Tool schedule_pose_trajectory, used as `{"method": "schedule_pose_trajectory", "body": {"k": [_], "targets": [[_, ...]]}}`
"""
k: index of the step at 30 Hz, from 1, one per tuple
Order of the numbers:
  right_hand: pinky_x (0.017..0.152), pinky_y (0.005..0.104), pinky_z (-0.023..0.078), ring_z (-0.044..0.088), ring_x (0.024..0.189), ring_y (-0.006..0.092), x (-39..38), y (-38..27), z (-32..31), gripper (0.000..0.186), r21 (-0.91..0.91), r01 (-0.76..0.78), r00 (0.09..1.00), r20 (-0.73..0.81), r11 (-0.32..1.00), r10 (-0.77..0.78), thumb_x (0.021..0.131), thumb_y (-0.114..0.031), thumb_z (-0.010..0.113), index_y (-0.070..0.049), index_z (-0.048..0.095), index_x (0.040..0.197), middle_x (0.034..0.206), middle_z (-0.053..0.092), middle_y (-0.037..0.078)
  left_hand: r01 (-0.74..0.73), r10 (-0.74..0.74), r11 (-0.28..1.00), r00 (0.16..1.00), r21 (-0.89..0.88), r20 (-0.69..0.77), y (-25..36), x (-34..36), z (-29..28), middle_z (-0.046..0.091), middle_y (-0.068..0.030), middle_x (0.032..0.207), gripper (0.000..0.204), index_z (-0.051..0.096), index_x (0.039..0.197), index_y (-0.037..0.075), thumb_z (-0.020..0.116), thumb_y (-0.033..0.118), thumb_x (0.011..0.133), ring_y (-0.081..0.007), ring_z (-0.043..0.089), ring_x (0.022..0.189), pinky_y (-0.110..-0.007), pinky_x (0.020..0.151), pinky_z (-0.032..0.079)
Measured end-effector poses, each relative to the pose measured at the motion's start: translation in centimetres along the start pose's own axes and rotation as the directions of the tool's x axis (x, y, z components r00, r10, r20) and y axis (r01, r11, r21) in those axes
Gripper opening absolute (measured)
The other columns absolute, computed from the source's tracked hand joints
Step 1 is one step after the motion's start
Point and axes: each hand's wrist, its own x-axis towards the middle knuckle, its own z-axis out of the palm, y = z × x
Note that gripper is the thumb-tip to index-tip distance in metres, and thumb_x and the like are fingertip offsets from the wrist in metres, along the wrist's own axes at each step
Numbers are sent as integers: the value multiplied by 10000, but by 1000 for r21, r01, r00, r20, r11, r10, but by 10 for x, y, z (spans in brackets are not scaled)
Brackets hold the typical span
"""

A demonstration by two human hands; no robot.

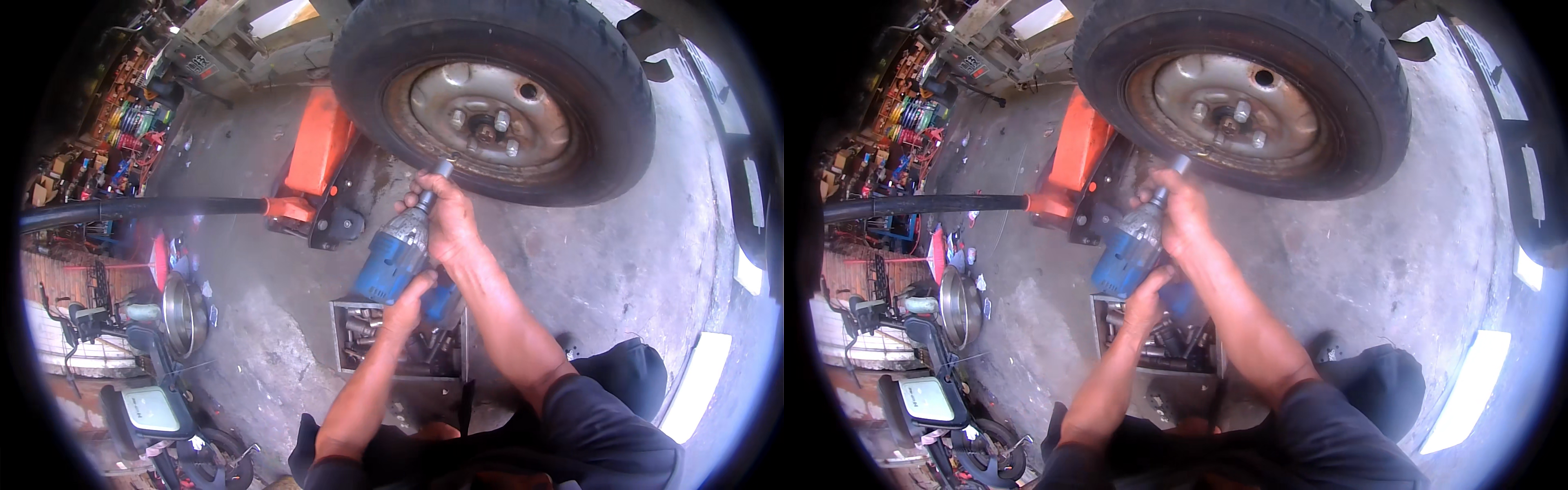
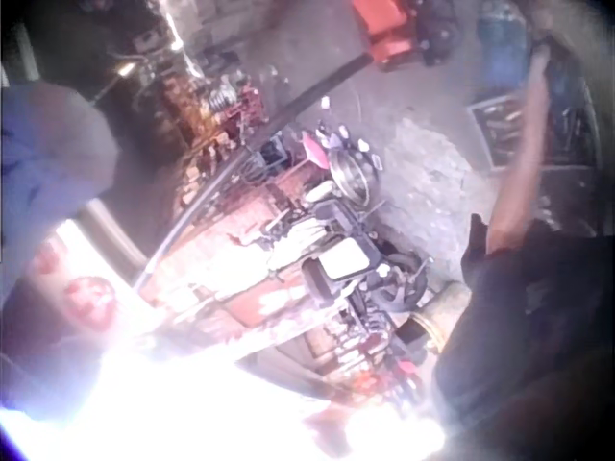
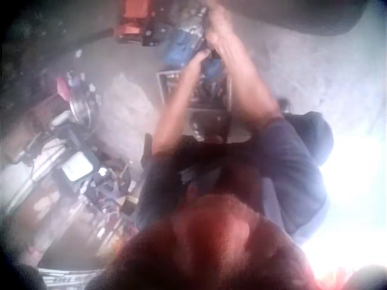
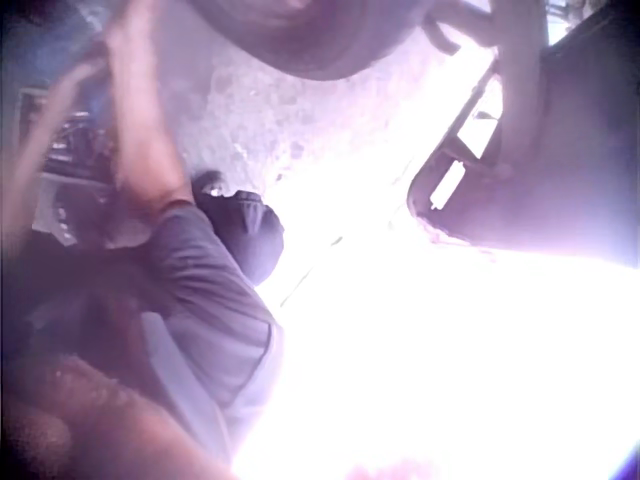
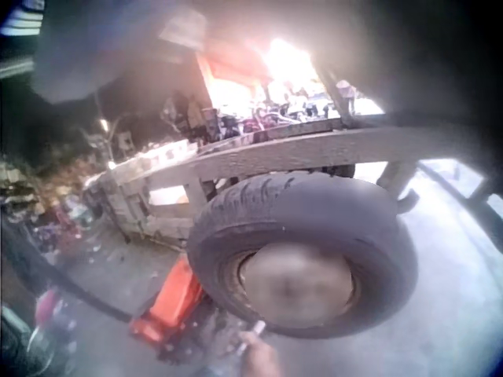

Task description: The person removes a tire from a vehicle hub using an impact wrench, then uses a hammer and a screwdriver to work on the hub assembly.

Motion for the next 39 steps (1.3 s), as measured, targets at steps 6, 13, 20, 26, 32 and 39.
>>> {"method": "schedule_pose_trajectory", "body": {"k": [6, 13, 20, 26, 32, 39], "targets": [[644, 362, 518, 532, 625, 174, 15, -10, -5, 103, -30, -2, 1000, 1, 1000, 2, 818, -111, 570, -33, 521, 864, 739, 505, 52, 72, -72, 995, 997, -70, -2, -8, 7, 21, 622, -84, 877, 228, 603, 997, -6, 564, 113, 806, -177, 594, 803, -287, 721, 465], [556, 384, 498, 578, 613, 268, 33, -19, -3, 176, -21, 92, 996, 10, 996, -92, 792, -129, 583, 8, 512, 877, 666, 535, 118, 18, -11, 978, 999, -208, 36, -12, 27, 32, 595, -53, 794, 166, 595, 905, 6, 630, 20, 743, -152, 563, 710, -281, 677, 456], [658, 371, 531, 539, 662, 182, 40, -34, -5, 136, -121, 39, 998, 46, 992, -34, 850, -118, 541, -16, 512, 935, 781, 512, 60, 23, -15, 987, 998, -160, 53, -22, 48, 37, 595, -55, 780, 142, 599, 883, 7, 639, 34, 749, -145, 566, 705, -280, 673, 454], [688, 378, 524, 539, 697, 185, 51, -45, -14, 190, -65, 28, 993, 119, 997, -20, 863, -136, 540, -13, 503, 1001, 820, 512, 67, 0, 5, 991, 999, -137, 33, -22, 60, 48, 595, -56, 770, 142, 604, 885, 8, 645, 58, 759, -158, 567, 706, -290, 683, 453], [702, 365, 502, 529, 730, 186, 62, -46, -28, 228, 183, -65, 935, 356, 981, -4, 891, -160, 521, -5, 496, 1056, 843, 511, 68, -569, 585, 632, 795, 526, 157, -9, 77, 35, 637, -76, 861, 228, 607, 963, 25, 668, 117, 764, -196, 608, 778, -330, 737, 477], [673, 361, 507, 540, 704, 193, 70, -42, -8, 226, -305, 102, 992, -41, 947, -120, 917, -197, 498, -4, 511, 1033, 824, 520, 72, -335, 323, 828, 940, 449, 106, -4, 77, 30, 636, -55, 861, 232, 604, 977, 29, 662, 115, 769, -158, 598, 780, -299, 722, 474]]}}
